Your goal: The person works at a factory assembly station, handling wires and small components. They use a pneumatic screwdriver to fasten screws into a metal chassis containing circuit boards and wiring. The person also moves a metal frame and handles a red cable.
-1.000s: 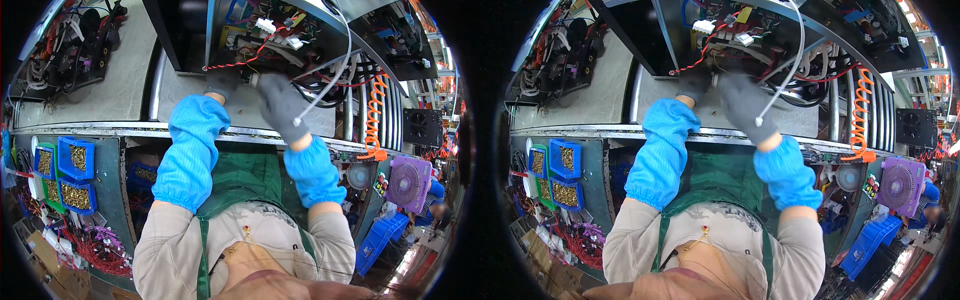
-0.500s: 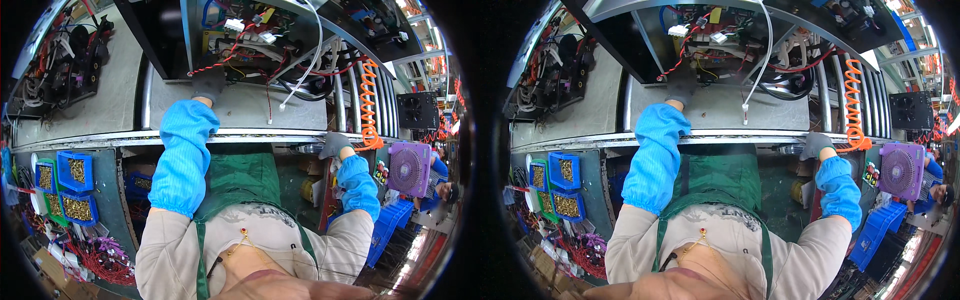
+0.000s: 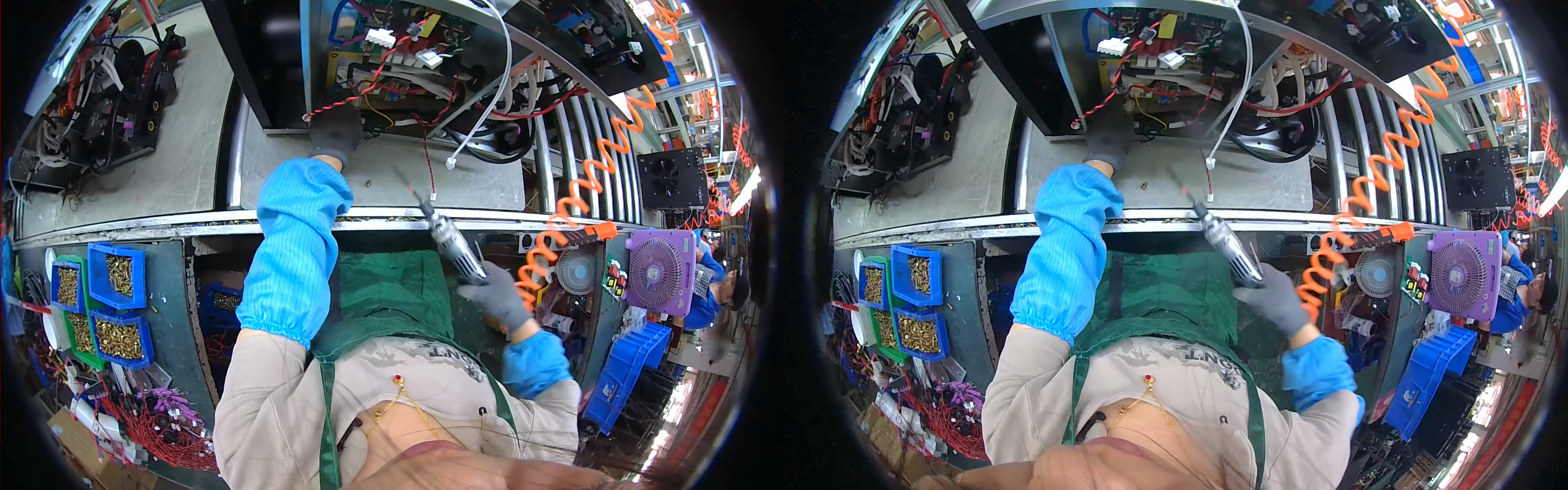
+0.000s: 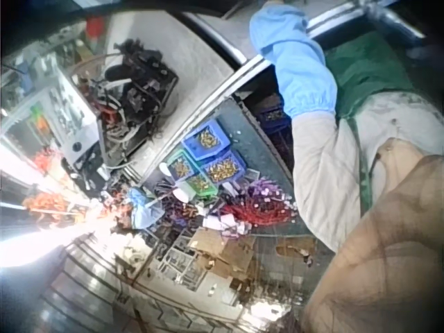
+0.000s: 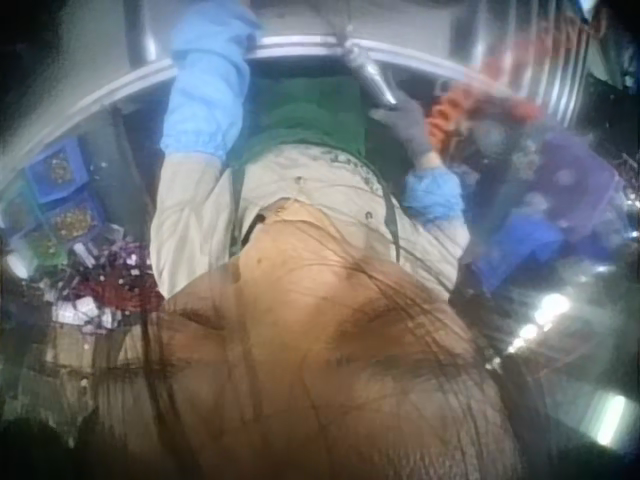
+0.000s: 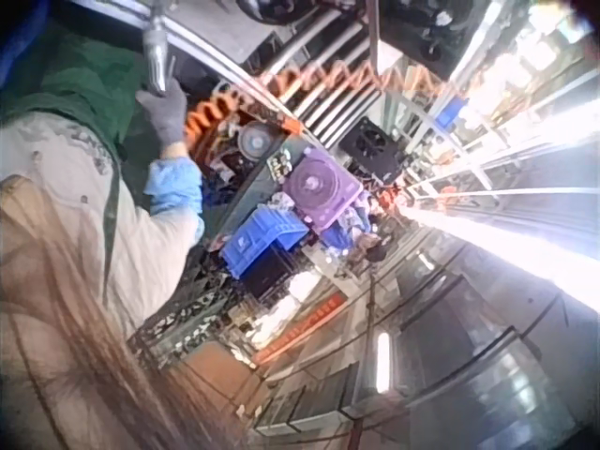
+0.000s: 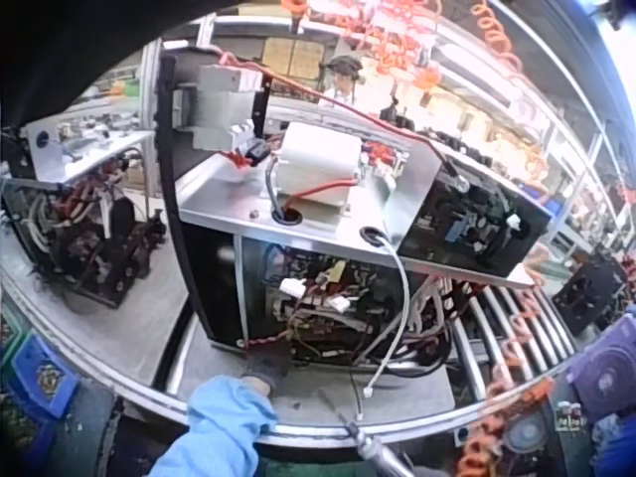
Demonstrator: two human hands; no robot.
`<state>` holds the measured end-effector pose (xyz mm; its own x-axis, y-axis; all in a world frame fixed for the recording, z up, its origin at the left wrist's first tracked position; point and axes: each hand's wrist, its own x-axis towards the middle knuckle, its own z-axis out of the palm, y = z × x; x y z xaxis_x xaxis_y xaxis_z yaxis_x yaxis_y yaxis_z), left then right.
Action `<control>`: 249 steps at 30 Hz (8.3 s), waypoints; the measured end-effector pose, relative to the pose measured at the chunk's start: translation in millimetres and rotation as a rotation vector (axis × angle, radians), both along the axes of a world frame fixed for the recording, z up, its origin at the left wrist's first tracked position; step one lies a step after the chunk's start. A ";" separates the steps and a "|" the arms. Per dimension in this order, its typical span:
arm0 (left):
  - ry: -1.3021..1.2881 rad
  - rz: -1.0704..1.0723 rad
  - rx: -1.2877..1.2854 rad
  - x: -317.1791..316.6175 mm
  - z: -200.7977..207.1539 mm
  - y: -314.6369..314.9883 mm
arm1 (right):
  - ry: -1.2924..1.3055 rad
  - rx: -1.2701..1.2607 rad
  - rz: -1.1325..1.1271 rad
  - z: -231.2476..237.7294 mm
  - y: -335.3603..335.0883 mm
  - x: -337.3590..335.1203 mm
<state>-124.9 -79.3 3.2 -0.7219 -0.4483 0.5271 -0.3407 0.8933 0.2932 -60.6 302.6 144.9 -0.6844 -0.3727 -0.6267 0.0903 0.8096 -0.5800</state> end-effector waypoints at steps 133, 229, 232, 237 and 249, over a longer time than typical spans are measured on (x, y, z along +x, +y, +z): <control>-0.054 -0.191 -0.214 46.6 28.7 0.9 | -0.446 -1.013 -0.300 -37.4 -194.4 18.2; -0.282 -0.495 0.127 17.1 84.3 31.9 | 1.143 -0.259 0.064 -87.3 -224.7 -116.7; -0.514 -0.487 0.338 13.8 117.3 35.7 | 1.089 0.135 0.194 -99.8 -226.5 -122.9; -0.408 -0.427 -0.176 21.1 119.7 42.8 | 1.127 -0.042 0.062 -82.7 -231.8 -112.7; -0.457 -0.471 0.162 -9.3 62.7 6.5 | 0.978 -0.200 0.072 -78.3 -212.2 -111.8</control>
<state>-134.2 -72.8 65.8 -0.9941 -0.0785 0.0750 -0.0470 0.9338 0.3547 -172.4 90.4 66.6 -0.8371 -0.4710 0.2783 -0.5450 0.6735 -0.4994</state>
